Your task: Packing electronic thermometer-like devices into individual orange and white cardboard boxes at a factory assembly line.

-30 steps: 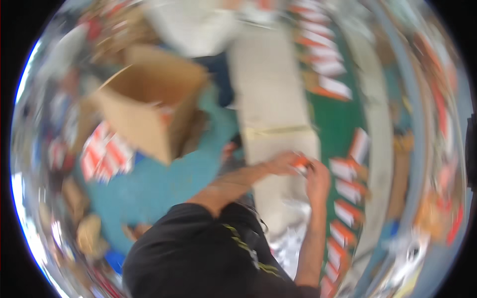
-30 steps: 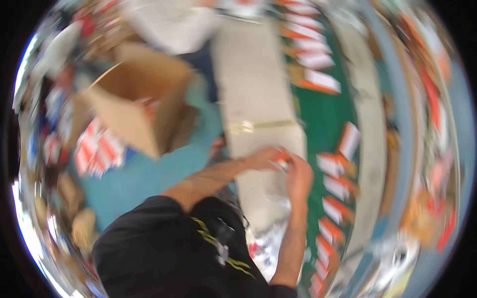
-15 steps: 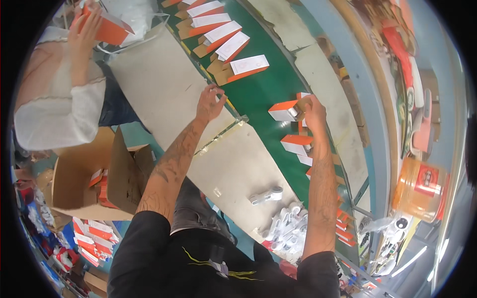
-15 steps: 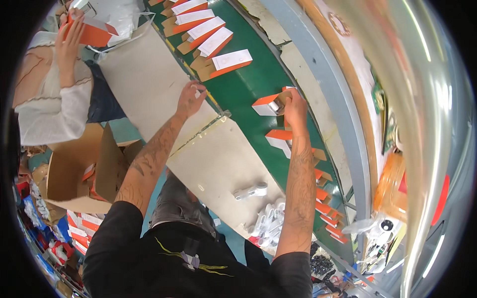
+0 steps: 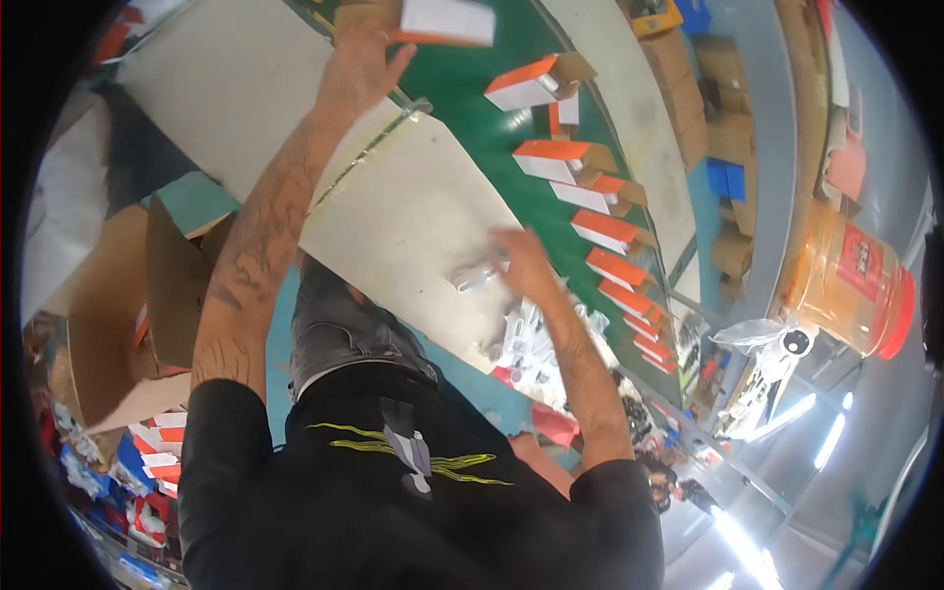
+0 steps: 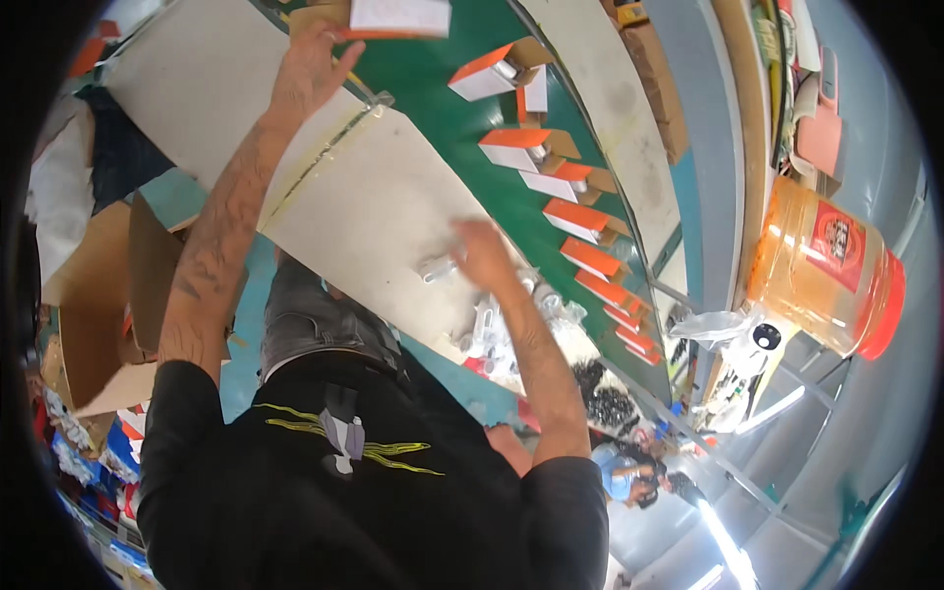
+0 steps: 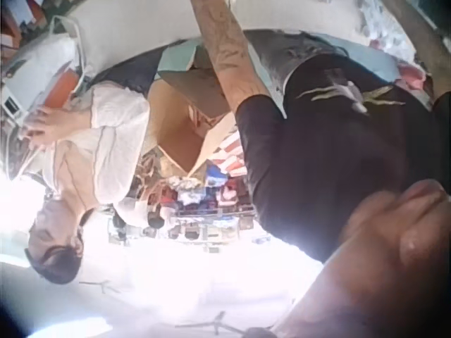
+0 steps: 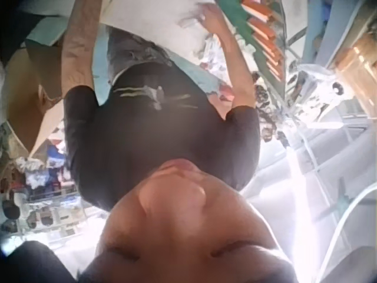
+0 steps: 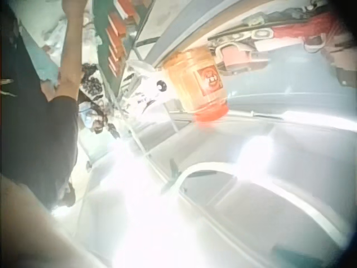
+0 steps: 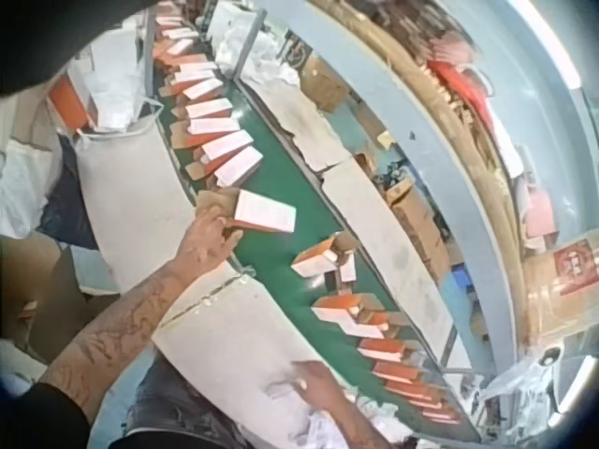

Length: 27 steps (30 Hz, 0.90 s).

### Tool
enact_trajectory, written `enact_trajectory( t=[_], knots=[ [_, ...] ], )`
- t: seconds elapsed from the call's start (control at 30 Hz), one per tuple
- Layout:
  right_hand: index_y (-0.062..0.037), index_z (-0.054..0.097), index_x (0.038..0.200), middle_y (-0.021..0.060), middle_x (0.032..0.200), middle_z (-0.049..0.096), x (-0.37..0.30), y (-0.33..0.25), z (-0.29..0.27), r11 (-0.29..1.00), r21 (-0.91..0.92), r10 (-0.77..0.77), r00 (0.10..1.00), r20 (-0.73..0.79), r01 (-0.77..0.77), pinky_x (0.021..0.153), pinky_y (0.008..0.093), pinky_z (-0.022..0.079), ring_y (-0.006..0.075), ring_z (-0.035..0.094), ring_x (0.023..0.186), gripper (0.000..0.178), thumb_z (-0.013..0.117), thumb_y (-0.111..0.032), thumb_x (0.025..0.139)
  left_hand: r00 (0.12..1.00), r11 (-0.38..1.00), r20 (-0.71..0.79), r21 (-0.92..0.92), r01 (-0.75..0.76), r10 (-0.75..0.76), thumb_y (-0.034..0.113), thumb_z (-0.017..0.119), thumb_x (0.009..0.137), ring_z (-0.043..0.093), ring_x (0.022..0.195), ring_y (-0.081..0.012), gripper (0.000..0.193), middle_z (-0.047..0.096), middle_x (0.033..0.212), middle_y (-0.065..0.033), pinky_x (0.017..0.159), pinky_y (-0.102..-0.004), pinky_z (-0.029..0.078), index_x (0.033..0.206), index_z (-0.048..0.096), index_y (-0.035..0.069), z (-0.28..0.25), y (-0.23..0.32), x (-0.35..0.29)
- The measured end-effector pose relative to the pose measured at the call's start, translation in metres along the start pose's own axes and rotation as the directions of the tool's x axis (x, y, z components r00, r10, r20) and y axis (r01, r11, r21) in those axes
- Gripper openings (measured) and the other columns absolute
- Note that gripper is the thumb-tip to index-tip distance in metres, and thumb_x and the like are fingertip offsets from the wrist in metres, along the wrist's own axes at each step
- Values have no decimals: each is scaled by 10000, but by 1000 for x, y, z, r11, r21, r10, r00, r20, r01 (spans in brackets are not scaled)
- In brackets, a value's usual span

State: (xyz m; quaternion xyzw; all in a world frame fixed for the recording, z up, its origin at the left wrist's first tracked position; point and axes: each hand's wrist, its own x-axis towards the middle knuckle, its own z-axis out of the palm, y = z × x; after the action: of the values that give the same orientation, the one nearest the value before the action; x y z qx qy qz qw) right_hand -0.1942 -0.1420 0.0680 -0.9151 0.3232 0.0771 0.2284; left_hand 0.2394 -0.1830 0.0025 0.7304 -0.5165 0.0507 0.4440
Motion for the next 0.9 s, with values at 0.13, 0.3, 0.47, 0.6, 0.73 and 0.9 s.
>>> enact_trajectory(
  t=[0.13,0.3,0.47,0.6,0.73,0.9],
  knots=[
    [-72,649,1241,151,1160,678,-70,-14,83,933,-328,-139,989,57,150,1083,470,418,341,602,1203,358,665,-92,883,994,998,101,34,-50,46,334,741,948,643,1021,-263,329,640,1033,-72,862,-380,571,913,690,11,-100,74,-45],
    [-70,640,1210,101,1176,686,-70,8,107,962,-267,-47,999,20,51,1047,462,451,305,628,1182,414,747,-84,810,891,929,284,4,-371,355,256,752,901,612,1103,-246,223,611,1148,-59,895,-365,583,923,692,42,-116,116,-126],
    [-17,581,1273,163,1292,669,-71,-63,17,897,438,154,972,-178,-62,886,406,571,343,702,1088,442,793,-56,888,905,985,392,-109,-132,164,223,676,942,618,1121,-286,233,593,1175,-95,963,-368,556,1084,658,38,-120,126,-221],
    [-41,554,1359,140,1273,666,-87,-119,-61,793,599,164,908,-385,111,951,360,539,258,680,1104,508,769,-27,900,926,976,376,-184,112,-35,225,794,862,611,1202,-309,488,553,1385,-118,1050,-421,518,1266,574,64,-121,138,-237],
    [-50,572,1361,131,1256,662,-80,-134,-77,866,429,-36,889,-457,256,980,357,523,249,666,1127,471,732,-6,920,965,944,-82,-246,221,-247,243,923,741,574,1304,-358,807,564,1436,-175,1099,-455,483,1418,519,72,-129,157,-221],
    [-54,609,1314,136,1239,665,-46,-151,-84,839,362,-170,827,-536,407,970,363,524,275,666,1133,413,710,18,920,865,809,211,-307,501,-456,266,886,796,576,1307,-392,850,598,1417,-195,1114,-460,476,1504,462,58,-80,109,-234]
  ],
)
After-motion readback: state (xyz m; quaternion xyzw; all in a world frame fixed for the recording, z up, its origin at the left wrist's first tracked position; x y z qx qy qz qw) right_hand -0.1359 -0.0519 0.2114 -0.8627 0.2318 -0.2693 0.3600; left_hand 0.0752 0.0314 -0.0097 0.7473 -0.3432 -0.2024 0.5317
